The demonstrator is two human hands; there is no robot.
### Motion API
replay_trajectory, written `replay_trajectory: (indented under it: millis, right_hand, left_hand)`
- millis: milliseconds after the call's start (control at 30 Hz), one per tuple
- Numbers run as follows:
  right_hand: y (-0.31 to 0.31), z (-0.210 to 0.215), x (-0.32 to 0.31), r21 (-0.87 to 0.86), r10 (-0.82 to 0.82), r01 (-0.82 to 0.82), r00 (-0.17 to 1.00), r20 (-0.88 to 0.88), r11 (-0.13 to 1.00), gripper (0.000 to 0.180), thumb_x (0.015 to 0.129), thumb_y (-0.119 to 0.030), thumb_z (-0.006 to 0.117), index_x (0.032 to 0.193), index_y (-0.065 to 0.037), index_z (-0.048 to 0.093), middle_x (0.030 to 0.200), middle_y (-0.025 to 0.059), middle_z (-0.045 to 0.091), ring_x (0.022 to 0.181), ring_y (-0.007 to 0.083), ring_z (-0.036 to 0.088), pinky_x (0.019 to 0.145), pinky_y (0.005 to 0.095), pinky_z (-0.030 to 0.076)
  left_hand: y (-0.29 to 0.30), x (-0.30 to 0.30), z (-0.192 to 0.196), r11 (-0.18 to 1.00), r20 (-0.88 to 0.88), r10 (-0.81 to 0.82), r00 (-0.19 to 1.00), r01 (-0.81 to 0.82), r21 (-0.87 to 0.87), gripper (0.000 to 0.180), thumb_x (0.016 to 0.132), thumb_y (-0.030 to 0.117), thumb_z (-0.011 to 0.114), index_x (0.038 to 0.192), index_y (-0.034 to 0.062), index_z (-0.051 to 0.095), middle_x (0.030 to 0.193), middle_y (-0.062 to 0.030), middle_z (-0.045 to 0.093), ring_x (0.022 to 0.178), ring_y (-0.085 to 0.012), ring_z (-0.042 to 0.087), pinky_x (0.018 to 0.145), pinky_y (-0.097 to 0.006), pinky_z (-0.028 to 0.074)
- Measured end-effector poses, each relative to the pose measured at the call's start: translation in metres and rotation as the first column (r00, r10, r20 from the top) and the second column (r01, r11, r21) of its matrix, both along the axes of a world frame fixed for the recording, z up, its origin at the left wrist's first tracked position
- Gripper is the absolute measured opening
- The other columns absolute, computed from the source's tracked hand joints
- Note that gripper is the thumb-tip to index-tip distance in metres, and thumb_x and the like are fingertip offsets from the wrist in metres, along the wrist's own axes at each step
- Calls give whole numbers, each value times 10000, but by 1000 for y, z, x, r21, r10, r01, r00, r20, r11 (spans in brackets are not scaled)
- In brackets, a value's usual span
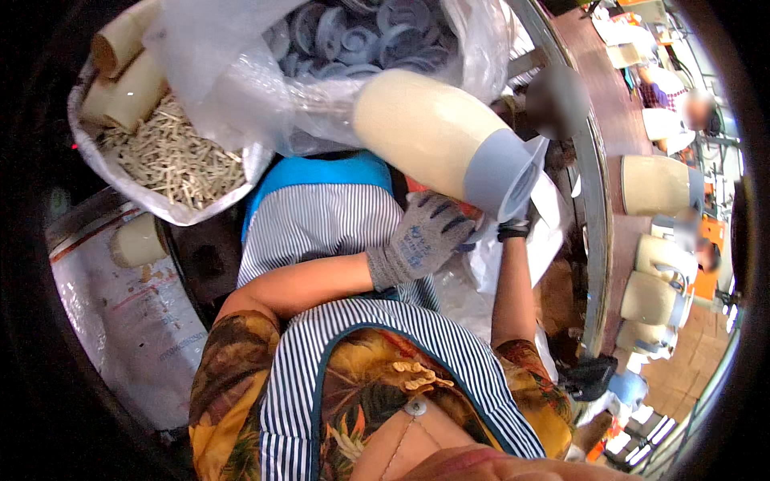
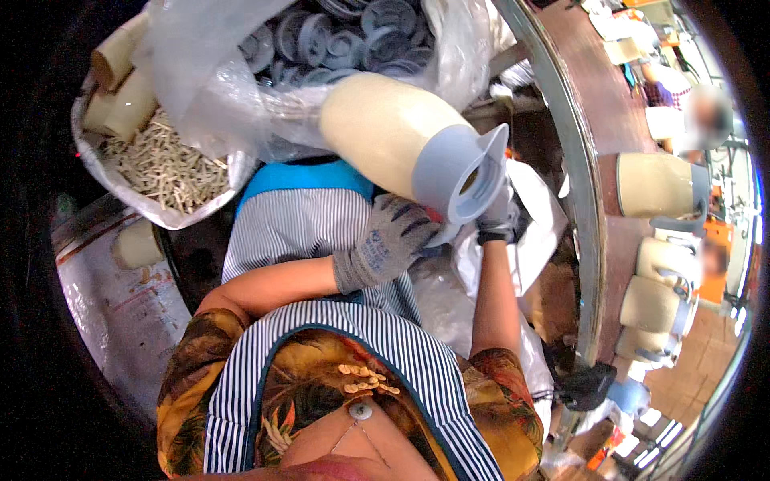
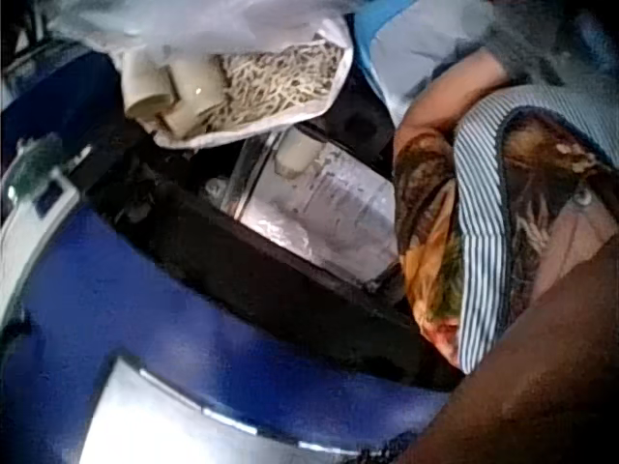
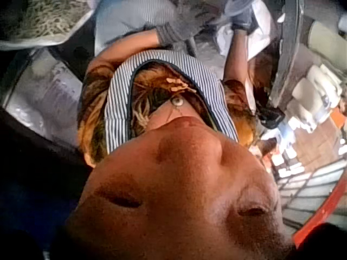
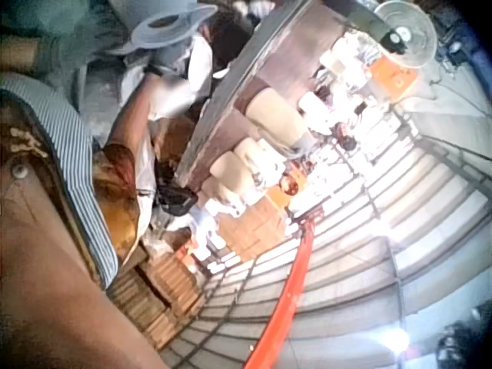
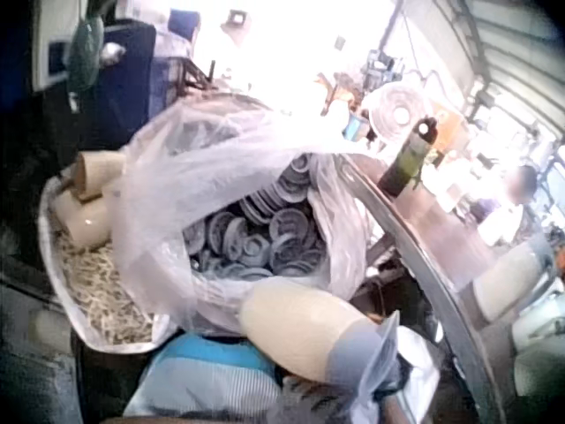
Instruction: The person repeatedly picks up a beige plastic cup and a grey plastic lid from nearby piles. They align the lid with the cup opening and press it down to secure it. The person then places the assembled unit onto a conveyor belt to the right. This process is repeated continuously throughout the video.
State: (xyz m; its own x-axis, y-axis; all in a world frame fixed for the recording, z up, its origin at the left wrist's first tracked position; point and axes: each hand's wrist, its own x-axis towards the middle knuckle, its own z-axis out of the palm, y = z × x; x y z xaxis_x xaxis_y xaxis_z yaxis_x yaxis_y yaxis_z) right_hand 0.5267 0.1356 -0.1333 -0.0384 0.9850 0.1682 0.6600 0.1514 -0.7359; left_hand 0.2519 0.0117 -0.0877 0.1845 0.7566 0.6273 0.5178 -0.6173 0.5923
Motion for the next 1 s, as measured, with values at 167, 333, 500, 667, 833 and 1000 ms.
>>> replay_trajectory:
  millis: [167,333,500,667,833,1000]
  right_hand:
    - [-13,-23,-91,175,-22,-151,693,720,973,663,768,-357,739,1321,-55,532,1362,219,507,1271,414,452,1068,487,369]
    - [-78,103,-117,303,324,-250,919,-224,920,410,911,-156,577,1268,39,523,1251,195,566,1259,318,481,1096,406,324]
    - [-126,106,-65,430,-45,28,999,29,902,385,950,-167,515,1285,23,527,1264,170,552,1224,299,491,1066,390,353]
    - [-124,153,29,506,-216,31,925,312,862,402,954,-179,524,1306,15,520,1294,179,538,1241,312,486,1070,400,357]
    - [-65,171,49,564,-239,-96,839,489,820,419,957,-190,533,1326,7,513,1325,187,525,1258,325,480,1074,409,362]
    - [-33,198,47,605,-287,-171,760,583,778,436,961,-201,542,1347,0,506,1356,196,511,1275,338,475,1078,419,366]
  left_hand:
    - [6,-35,-12,976,-73,187,980,-177,123,323,771,215,619,1080,138,666,1091,-79,592,1090,-297,529,983,-564,384]
    - [20,-24,2,953,-91,273,958,-256,161,329,801,235,630,1119,152,653,1156,-86,584,1143,-300,511,982,-591,362]
    - [8,32,69,861,354,-451,819,504,-68,334,943,121,477,1258,104,588,1338,-104,547,1273,-246,480,1089,-383,374]
    - [-35,-70,61,930,-153,-135,979,179,322,312,844,185,560,1141,104,606,1194,-75,589,1161,-282,530,1013,-432,431]
    - [-122,-317,-35,507,324,855,405,-787,-351,578,871,229,661,1346,-17,443,1308,-154,549,1197,-277,536,1028,-388,428]
    - [-239,-515,-157,-558,-522,778,-350,-767,-317,775,901,566,520,1392,-22,399,1398,-282,449,1307,-443,428,1038,-482,410]
